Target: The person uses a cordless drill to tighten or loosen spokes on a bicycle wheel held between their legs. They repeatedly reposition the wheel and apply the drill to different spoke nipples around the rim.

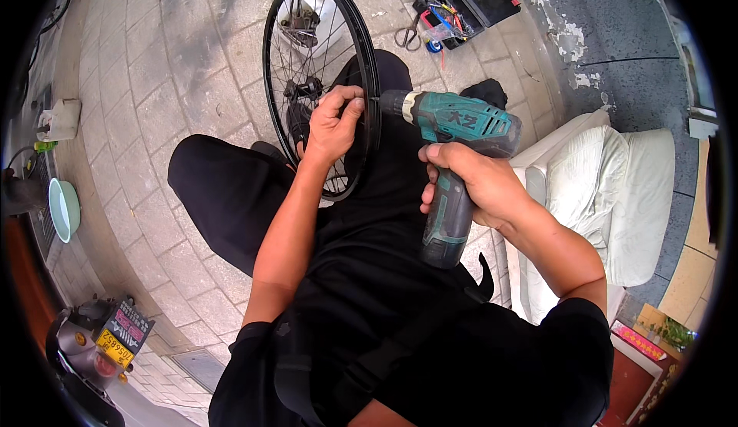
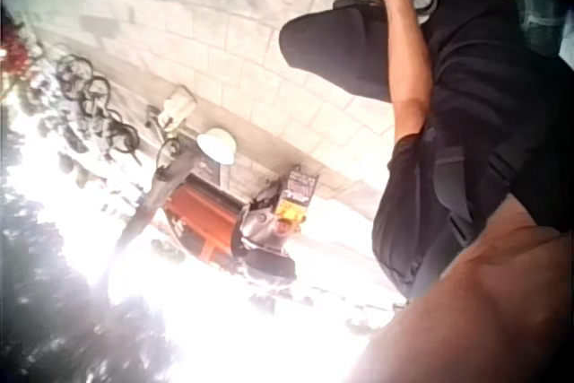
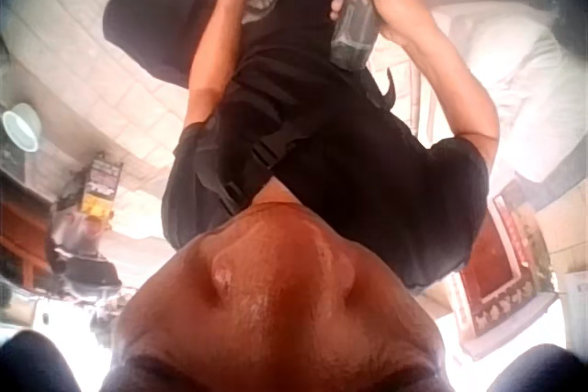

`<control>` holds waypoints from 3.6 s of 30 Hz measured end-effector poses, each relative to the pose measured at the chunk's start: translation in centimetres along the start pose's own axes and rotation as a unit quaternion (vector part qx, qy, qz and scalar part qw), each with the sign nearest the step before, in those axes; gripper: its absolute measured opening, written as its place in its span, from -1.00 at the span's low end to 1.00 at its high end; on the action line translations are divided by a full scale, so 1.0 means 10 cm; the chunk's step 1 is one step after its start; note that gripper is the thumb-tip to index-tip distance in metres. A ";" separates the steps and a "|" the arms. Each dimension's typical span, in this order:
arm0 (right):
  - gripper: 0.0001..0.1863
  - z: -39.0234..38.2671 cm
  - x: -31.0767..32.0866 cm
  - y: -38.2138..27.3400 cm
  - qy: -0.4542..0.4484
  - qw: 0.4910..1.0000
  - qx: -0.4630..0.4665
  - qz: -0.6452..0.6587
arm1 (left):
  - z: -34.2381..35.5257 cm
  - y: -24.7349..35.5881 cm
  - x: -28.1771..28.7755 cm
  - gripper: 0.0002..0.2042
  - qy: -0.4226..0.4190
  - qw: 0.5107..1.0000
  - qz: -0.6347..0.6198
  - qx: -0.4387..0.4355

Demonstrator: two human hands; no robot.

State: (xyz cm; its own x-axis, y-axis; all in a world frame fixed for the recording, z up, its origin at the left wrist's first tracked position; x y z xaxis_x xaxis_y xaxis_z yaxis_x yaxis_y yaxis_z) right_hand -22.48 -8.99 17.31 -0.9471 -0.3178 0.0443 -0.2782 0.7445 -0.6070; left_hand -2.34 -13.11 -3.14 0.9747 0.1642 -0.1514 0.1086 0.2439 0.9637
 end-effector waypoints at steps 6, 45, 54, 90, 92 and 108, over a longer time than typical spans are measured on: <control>-0.64 0.00 -0.05 -0.21 0.039 0.998 -0.029 -0.048 | 0.09 0.11 0.03 -0.90 -0.015 0.998 -0.028 -0.050; -0.70 0.05 0.18 -0.52 0.095 0.983 -0.061 -0.147 | 0.14 0.16 -0.03 -0.87 0.063 0.992 -0.046 -0.104; -0.70 0.07 0.23 -0.55 0.087 0.982 -0.063 -0.158 | 0.12 0.15 -0.03 -0.85 0.066 0.991 -0.037 -0.111; -0.71 0.11 0.20 -0.59 0.077 0.979 -0.048 -0.183 | 0.12 0.22 0.04 -0.82 0.090 0.985 -0.022 -0.144; -0.70 0.10 0.20 -0.58 0.074 0.979 -0.050 -0.185 | 0.12 0.22 0.04 -0.82 0.088 0.986 -0.021 -0.143; -0.59 0.24 0.07 -0.71 0.027 0.963 0.102 -0.247 | -0.02 0.33 0.27 -0.86 -0.030 0.990 0.019 -0.137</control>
State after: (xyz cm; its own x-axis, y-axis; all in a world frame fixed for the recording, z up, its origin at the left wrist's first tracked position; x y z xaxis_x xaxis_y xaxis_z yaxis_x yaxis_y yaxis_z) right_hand -20.82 -15.93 19.73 -0.7157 -0.5691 0.4047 -0.6648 0.3777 -0.6445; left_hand 0.55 -11.64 -0.45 0.9879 0.1231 -0.0939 0.0219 0.4892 0.8719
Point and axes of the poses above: each hand's wrist, its own z-axis towards the middle knuckle, its own x-axis out of the back of the hand, y = z × x, the point moved 5 cm from there along z, towards the middle knuckle, and after that the axes turned 8 degrees about -z, right-handed, at the moved point
